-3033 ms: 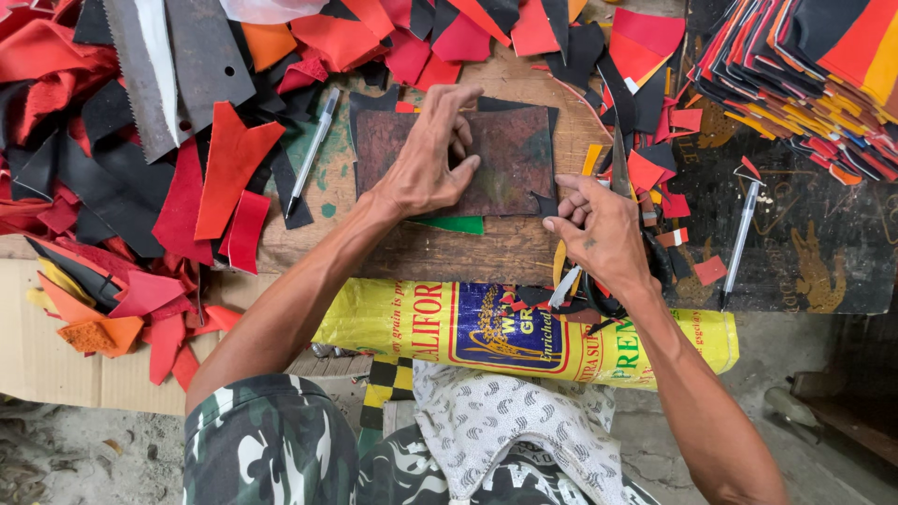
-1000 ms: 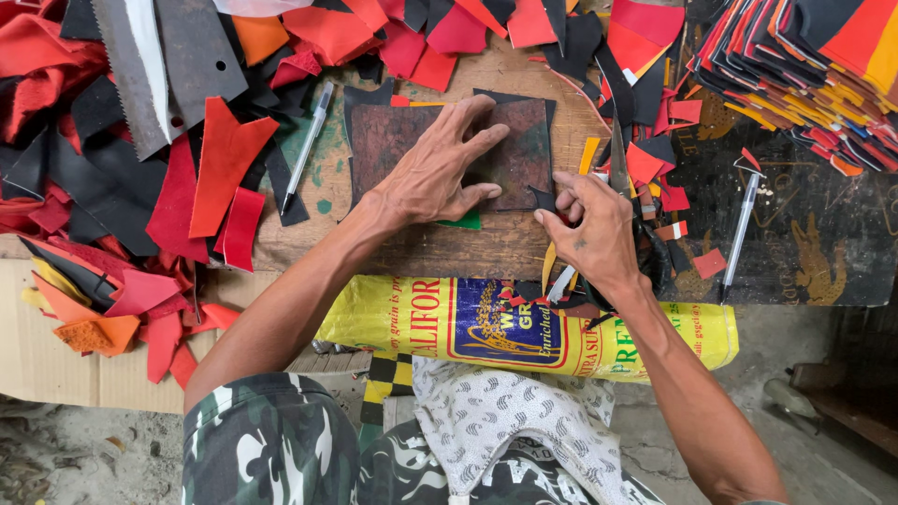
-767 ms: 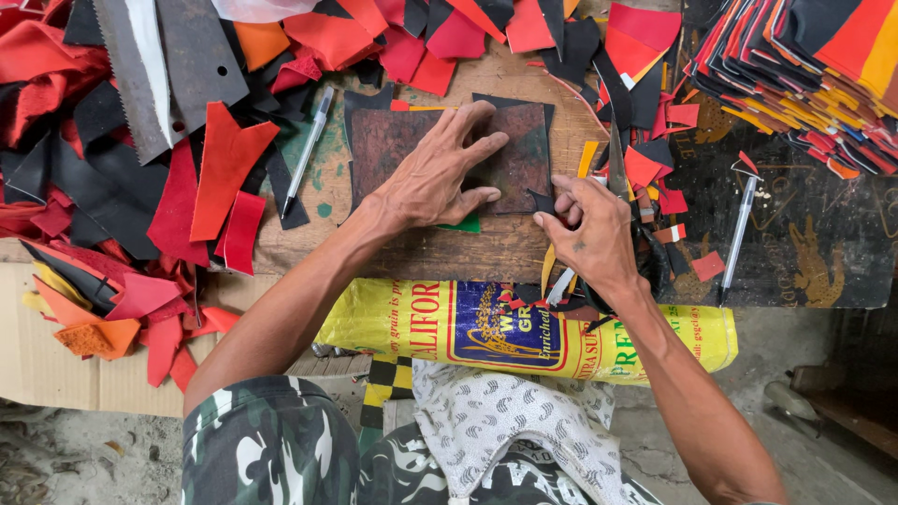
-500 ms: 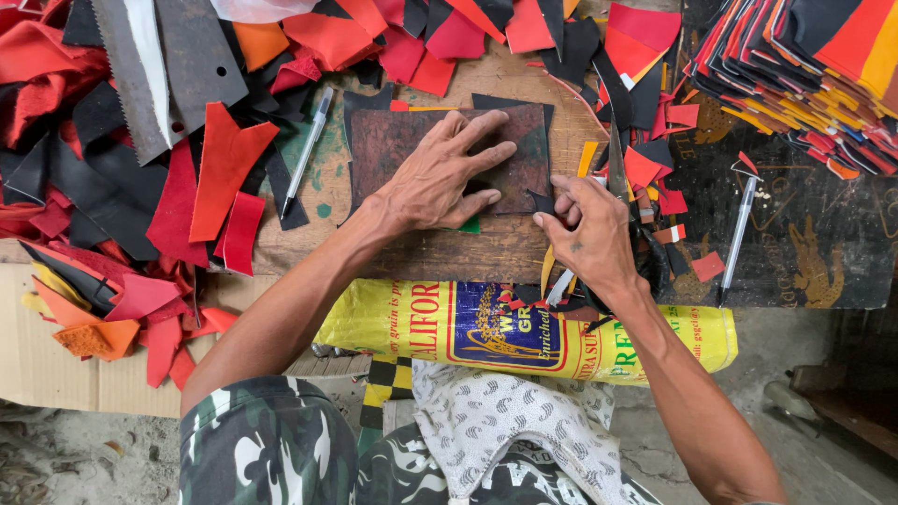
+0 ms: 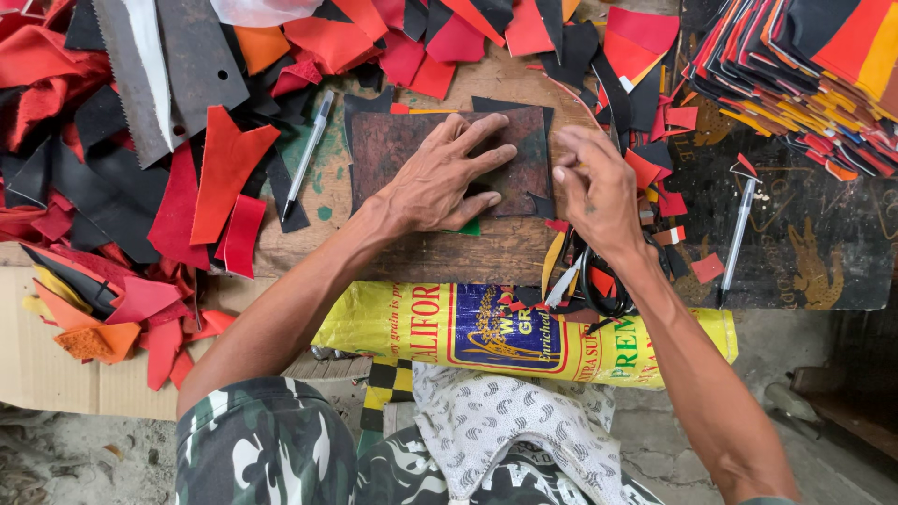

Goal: The person assembles a multicolor foam panel at an outdoor workbench. They mark a dark foam backing sheet with a marker, cut and trim colored foam pieces with scissors, align the pieces edge to edge on the backing, and stack finished patterned panels on the table.

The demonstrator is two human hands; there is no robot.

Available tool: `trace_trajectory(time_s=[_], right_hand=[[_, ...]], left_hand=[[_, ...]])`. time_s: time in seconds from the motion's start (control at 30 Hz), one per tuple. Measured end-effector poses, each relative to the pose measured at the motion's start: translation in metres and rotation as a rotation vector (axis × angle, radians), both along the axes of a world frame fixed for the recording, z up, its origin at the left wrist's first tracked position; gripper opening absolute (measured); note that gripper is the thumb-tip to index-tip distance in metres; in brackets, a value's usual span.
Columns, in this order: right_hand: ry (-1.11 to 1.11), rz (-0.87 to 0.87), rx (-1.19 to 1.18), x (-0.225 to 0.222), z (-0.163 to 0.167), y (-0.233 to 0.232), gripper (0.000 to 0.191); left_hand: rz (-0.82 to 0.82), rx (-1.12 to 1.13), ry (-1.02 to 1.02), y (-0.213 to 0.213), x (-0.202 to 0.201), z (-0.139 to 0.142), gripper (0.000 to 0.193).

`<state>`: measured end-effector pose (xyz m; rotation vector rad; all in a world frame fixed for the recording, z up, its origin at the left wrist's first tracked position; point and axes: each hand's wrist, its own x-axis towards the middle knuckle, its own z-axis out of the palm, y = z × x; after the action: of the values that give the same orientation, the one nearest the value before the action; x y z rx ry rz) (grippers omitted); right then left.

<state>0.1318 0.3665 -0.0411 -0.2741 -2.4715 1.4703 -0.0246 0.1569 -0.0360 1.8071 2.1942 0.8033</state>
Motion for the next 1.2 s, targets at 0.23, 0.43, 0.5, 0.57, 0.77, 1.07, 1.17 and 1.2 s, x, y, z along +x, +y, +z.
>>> trace_trajectory(time_s=[0.23, 0.43, 0.5, 0.57, 0.77, 1.07, 1.17, 1.2], right_hand=[[-0.021, 0.066, 0.166, -0.011, -0.007, -0.003, 0.05], [-0.05, 0.119, 0.307, -0.01, -0.002, 0.0, 0.057], [-0.04, 0.136, 0.322, -0.014, -0.002, -0.001, 0.062], [-0.033, 0.152, 0.388, -0.018, -0.001, -0.003, 0.066], [-0.086, 0.21, 0.309, -0.025, 0.006, 0.004, 0.068], [-0.122, 0.19, 0.379, -0.019, 0.002, -0.001, 0.071], [-0.106, 0.165, 0.362, -0.018, -0.001, -0.003, 0.072], [-0.096, 0.149, 0.355, -0.017, -0.001, -0.004, 0.07]], left_hand=[[0.006, -0.036, -0.021, 0.001, 0.001, 0.001, 0.061], [-0.04, -0.064, 0.031, 0.006, -0.003, 0.001, 0.062], [-0.05, -0.055, 0.036, 0.007, -0.004, 0.001, 0.061], [-0.049, -0.076, 0.022, 0.007, -0.005, 0.002, 0.06], [-0.032, -0.026, -0.061, 0.005, -0.007, -0.005, 0.055], [0.138, 0.001, -0.07, -0.015, 0.002, -0.009, 0.041], [0.167, 0.011, -0.103, -0.017, 0.003, -0.006, 0.042], [0.176, 0.019, -0.125, -0.017, 0.003, -0.005, 0.043]])
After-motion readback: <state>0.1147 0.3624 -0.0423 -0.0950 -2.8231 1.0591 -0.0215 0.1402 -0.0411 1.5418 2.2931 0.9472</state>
